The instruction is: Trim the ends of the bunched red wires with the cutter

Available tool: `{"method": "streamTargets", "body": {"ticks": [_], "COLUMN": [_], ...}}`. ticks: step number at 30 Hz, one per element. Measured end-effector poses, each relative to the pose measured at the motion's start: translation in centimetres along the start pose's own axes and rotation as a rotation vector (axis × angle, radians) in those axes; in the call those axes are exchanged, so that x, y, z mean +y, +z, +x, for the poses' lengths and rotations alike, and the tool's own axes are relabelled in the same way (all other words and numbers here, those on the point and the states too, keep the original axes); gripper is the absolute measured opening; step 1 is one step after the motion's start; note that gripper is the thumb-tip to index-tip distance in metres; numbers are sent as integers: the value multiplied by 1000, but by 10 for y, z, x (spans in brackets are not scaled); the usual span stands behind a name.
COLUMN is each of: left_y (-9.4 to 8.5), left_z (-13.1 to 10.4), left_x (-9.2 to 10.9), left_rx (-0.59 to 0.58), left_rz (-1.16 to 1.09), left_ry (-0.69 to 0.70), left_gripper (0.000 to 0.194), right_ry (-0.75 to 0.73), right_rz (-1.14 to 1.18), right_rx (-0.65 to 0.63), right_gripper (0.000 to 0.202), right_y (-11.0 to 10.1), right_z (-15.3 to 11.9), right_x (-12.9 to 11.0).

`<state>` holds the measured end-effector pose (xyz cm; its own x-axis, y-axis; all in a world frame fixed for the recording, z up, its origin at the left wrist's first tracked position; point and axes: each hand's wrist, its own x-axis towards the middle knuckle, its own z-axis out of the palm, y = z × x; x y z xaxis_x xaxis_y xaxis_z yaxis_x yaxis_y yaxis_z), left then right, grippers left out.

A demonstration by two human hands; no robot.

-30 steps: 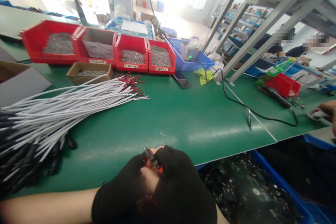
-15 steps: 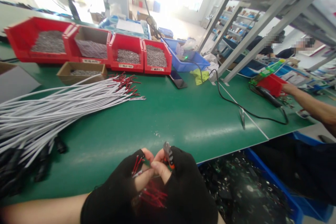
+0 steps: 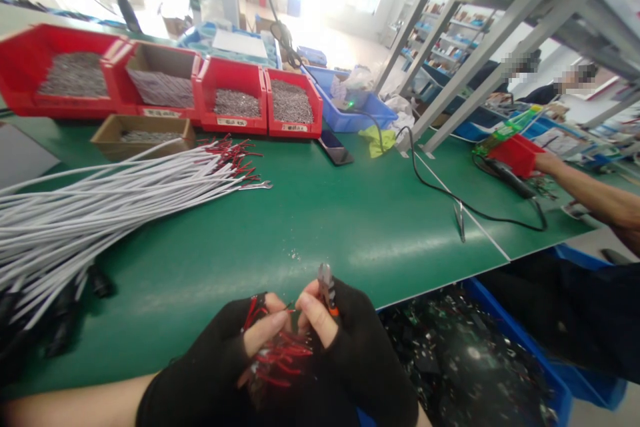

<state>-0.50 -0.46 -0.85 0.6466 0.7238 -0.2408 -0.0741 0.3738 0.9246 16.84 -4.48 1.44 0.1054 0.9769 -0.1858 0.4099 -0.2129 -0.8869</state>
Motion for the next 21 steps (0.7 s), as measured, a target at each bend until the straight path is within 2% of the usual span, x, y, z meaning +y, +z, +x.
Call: {"method": "streamTargets", "body": {"ticks": [4, 6, 9, 14, 19, 21], "left_y": [-1, -1, 0, -1, -1, 0], "left_z": [0, 0, -3, -5, -4, -3], "left_x": [1, -1, -5, -7, -4, -2], "left_rx": [7, 15, 6, 1, -13, -14], "left_rz": [-9, -12, -32, 13, 0, 13], "left_ry": [-34, -51, -86, -83, -100, -94], "left_gripper": [42, 41, 42, 48, 50, 50], "right_ry": [96, 37, -88, -154, -267, -287], "right_rz": [-155, -201, -192, -222, -336, -350], "right_rx": [77, 22, -97, -87, -93, -118], "right_gripper": [44, 41, 35, 28, 23, 27], "right_y": [-3, -3, -2, 1, 14, 4], "right_z": [-18, -26, -31, -29, -29, -23], "right_x": [25, 31, 30, 27, 26, 17]}}
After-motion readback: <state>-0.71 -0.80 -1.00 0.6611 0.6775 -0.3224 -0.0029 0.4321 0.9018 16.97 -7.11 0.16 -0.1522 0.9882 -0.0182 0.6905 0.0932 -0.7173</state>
